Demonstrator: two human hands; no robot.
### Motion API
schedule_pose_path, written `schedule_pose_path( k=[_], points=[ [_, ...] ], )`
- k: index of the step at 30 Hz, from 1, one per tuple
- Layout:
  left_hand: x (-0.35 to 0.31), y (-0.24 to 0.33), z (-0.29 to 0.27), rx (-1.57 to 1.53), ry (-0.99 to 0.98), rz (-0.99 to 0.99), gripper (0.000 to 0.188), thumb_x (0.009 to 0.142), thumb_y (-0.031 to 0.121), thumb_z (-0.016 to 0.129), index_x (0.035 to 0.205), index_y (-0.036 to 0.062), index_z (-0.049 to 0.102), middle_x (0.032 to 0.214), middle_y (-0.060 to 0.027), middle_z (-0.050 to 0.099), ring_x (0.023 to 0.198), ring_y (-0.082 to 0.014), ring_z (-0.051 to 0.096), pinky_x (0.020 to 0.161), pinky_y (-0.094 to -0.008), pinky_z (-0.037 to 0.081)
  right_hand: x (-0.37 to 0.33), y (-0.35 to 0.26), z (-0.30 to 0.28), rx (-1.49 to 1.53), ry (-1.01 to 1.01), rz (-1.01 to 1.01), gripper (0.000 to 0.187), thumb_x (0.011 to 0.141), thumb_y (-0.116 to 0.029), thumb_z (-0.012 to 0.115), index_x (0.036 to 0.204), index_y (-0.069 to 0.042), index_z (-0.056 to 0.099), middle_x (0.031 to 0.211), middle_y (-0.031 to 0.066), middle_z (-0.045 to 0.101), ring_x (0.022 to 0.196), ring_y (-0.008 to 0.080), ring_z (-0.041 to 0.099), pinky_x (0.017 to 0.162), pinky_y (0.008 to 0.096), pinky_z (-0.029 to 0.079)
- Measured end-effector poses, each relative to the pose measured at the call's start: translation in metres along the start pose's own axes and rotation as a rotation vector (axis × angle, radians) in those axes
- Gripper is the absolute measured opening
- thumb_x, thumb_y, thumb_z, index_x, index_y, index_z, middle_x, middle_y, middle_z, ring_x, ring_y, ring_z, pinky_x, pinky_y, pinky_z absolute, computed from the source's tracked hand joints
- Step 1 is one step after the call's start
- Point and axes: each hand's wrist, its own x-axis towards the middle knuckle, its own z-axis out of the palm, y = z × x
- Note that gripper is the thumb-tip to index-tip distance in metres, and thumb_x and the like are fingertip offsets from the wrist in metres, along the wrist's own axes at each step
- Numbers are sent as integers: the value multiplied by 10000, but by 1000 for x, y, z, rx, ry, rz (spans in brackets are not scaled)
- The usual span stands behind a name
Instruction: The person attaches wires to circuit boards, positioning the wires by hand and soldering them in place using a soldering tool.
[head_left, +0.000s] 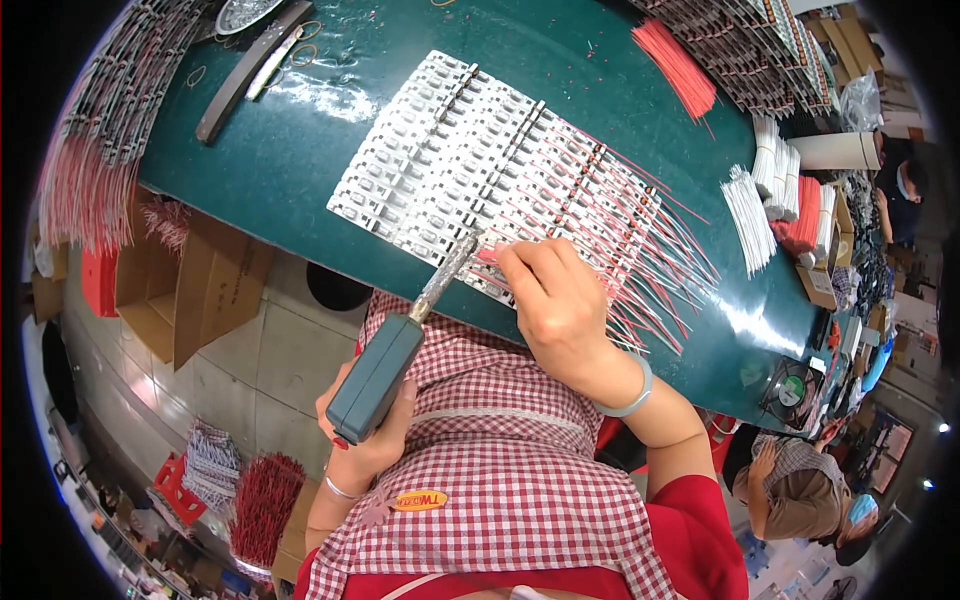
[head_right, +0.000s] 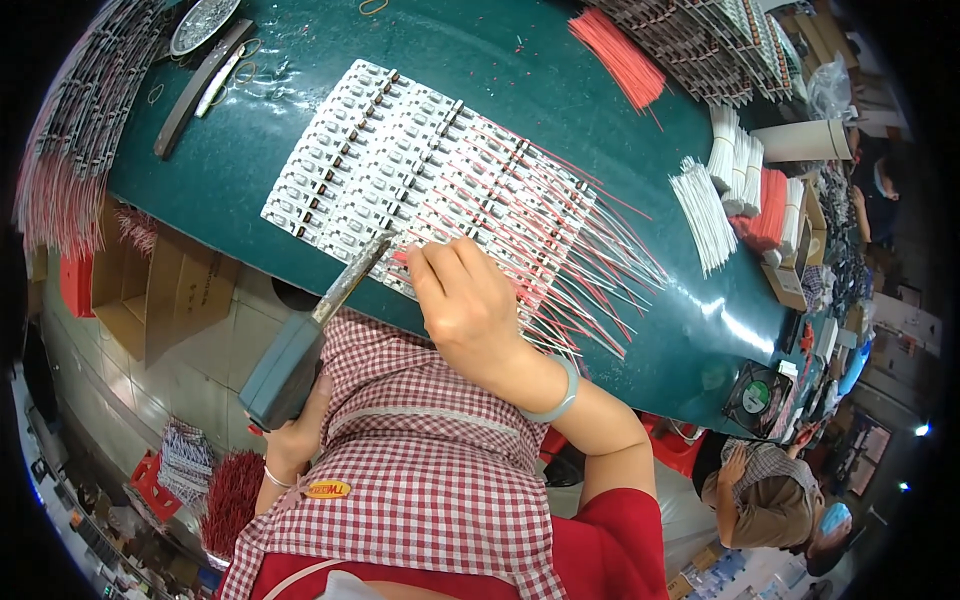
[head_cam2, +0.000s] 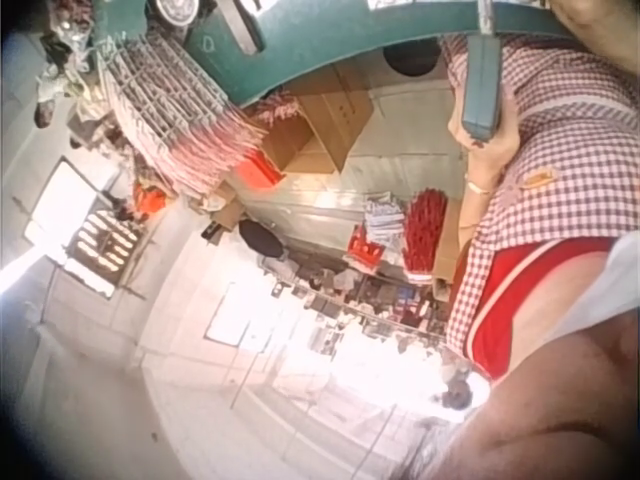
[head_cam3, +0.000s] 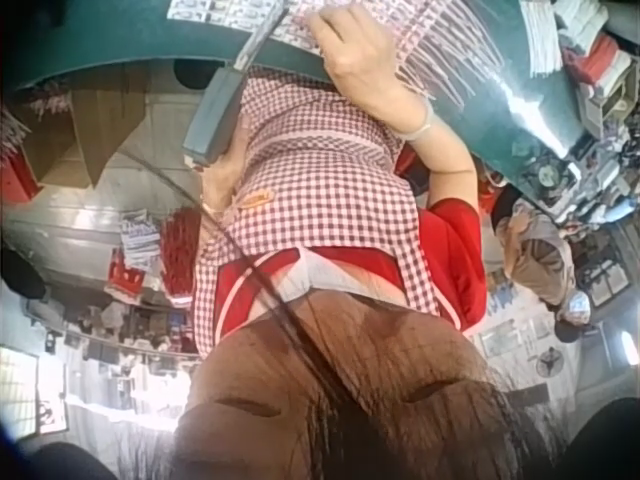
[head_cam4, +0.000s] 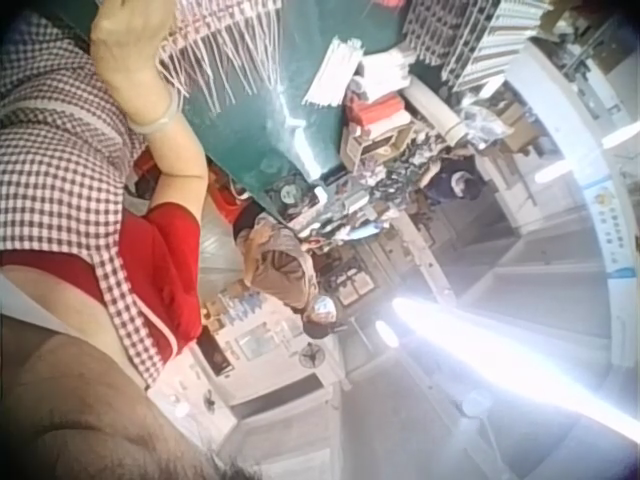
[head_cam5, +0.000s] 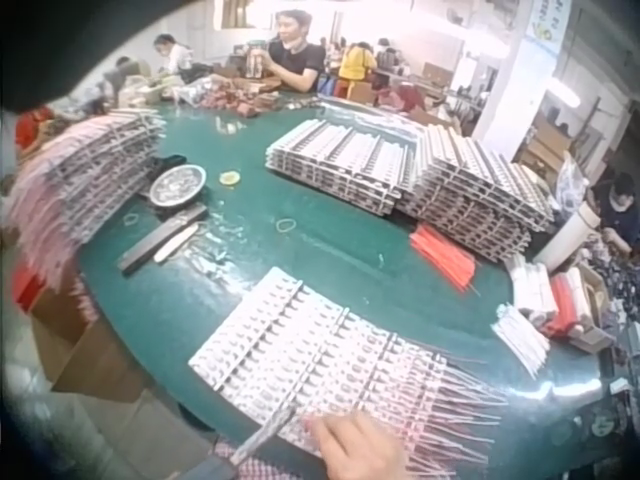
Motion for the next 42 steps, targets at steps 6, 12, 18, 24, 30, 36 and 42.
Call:
schedule_pose_path(
  k=[6,12,18,24,30,36,42],
  points=[
    [0,4,-3,-2,-36,-32,247,753,-32,777,988,-65,710,921,-171,705,721,-250,701,642,-311,548,-1,-1,3,-13,6,8,336,687,61,680,1020,40,709,910,97,662,761,246,617,599,346,507],
    [-1,6,-3,42,-53,-46,212,749,-34,766,948,-63,699,895,-153,690,684,-252,679,622,-309,535,-1,-4,3,-39,-23,2,335,695,43,674,1029,33,704,918,97,651,766,246,601,619,350,506],
    [1,6,-4,43,-60,-28,201,755,-22,768,939,-62,695,874,-147,678,667,-251,666,605,-313,522,-1,-4,2,-49,-61,-1,344,703,15,659,1046,27,690,931,96,640,782,252,596,640,354,509],
    [-14,-2,-5,-64,38,-137,252,801,20,780,1029,-50,699,913,-141,695,724,-224,678,654,-315,534,1,-2,2,-40,-67,1,338,702,11,651,1038,24,684,929,97,635,789,255,599,644,360,512],
    [-18,-9,-3,-171,24,-197,337,875,-5,745,1201,-44,667,1068,-111,709,751,-141,625,657,-275,501,0,1,-2,-17,-53,11,307,719,-8,645,1021,35,680,934,100,629,803,257,595,655,360,507],
    [-10,-21,6,-352,208,-194,433,885,-85,682,1307,-63,587,1190,-156,695,592,-86,530,515,-234,431,16,29,-24,133,156,45,274,711,37,639,979,-3,677,899,116,644,831,285,627,650,384,522],
    [21,3,18,-410,233,-373,473,882,-71,690,1324,-81,520,1240,-187,670,584,-92,521,473,-241,408,59,206,-17,-292,200,185,173,776,9,629,908,-51,722,910,82,645,891,283,616,768,393,548]
  ],
)
